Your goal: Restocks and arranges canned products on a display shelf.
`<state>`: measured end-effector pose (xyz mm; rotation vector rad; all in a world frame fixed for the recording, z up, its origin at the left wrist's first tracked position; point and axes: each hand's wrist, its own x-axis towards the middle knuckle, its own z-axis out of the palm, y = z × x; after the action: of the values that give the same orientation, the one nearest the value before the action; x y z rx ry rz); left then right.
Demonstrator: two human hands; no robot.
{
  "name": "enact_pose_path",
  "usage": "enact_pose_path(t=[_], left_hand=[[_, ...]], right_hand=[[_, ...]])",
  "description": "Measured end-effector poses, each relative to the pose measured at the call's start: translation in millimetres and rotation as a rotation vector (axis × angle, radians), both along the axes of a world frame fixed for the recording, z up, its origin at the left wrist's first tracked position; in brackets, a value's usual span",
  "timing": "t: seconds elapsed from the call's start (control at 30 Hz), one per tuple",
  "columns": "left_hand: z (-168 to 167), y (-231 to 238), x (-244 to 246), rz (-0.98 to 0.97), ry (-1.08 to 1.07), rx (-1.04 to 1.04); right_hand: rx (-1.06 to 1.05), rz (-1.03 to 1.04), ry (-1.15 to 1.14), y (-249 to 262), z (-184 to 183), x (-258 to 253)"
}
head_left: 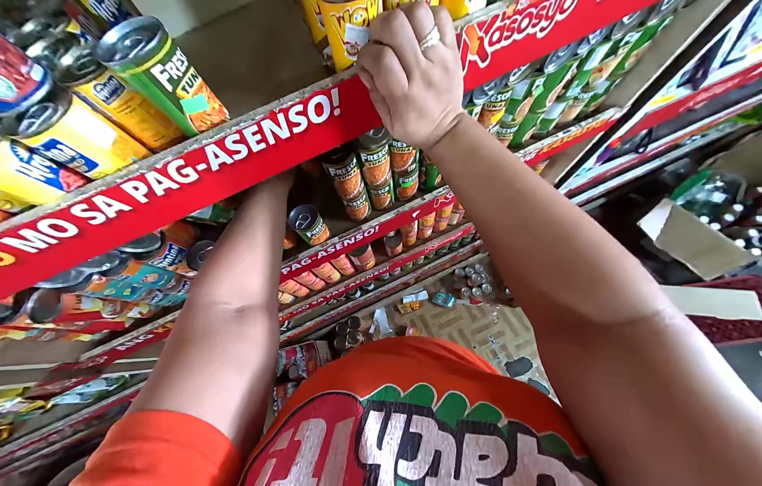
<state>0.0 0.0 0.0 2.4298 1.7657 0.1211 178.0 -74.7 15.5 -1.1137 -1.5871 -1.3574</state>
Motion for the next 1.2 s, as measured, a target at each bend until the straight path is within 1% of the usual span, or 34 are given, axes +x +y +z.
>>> enact_pose_path(t=[0.07, 0.1, 0.17, 0.23, 0.3, 0.37, 0.43, 0.5, 0.57, 0.63, 0.73, 0.77, 0.9, 1.0, 1.1, 1.13, 1.2], left_hand=[[10, 4, -8, -0.124, 0.019, -0.011], [13, 7, -15, -0.194, -0.007, -0.041], [14, 18, -35, -0.328, -0.144, -0.173], [-4, 37, -65, -0.46, -0.206, -0.288], [-24, 35, -84, -0.552, -0.181, -0.373], [-39, 21, -85, -0.525, -0.077, -0.313], [-47, 19, -82, -0.487, 0.027, -0.197], [-43, 27, -78, -0.5, 0.025, -0.162], [-37, 39, -73, -0.524, -0.052, -0.144], [-36, 54, -66, -0.539, -0.112, -0.069], [-25, 56, -48, -0.455, -0.017, 0.03], [-27, 59, -43, -0.437, 0.003, 0.051], [-61, 86, -18, -0.333, -0.025, -0.004], [-61, 72, -9, -0.255, 0.002, -0.014], [-60, 67, -15, -0.239, 0.039, 0.023], [-57, 68, -23, -0.255, 0.041, 0.05], [-42, 62, -50, -0.326, 0.036, 0.068]], right_hand=[[0.002, -0.002, -0.009, 1, 0, 2], [0.005, 0.0, -0.011, 1, 0, 2], [0.0, 0.002, -0.012, 1, 0, 3], [-0.023, 0.007, -0.01, 1, 0, 3], [-0.051, 0.011, 0.001, 0, 0, 2], [-0.059, 0.002, 0.009, 0, -1, 1], [-0.057, 0.0, 0.015, 0, 0, 0], [-0.03, -0.003, 0.008, 0, 2, 0], [0.008, -0.009, -0.008, 0, 3, -1], [0.021, -0.006, -0.02, 1, 4, -1], [0.024, -0.003, -0.017, 2, 2, 0], [0.026, -0.005, -0.014, 2, 1, 1], [0.017, 0.004, -0.009, 1, 1, 2], [0.028, -0.004, -0.024, 1, 0, 2], [0.042, 0.0, -0.026, 2, -1, 2], [0.04, 0.002, -0.022, 2, -1, 2], [0.033, 0.0, -0.017, 1, -1, 2]])
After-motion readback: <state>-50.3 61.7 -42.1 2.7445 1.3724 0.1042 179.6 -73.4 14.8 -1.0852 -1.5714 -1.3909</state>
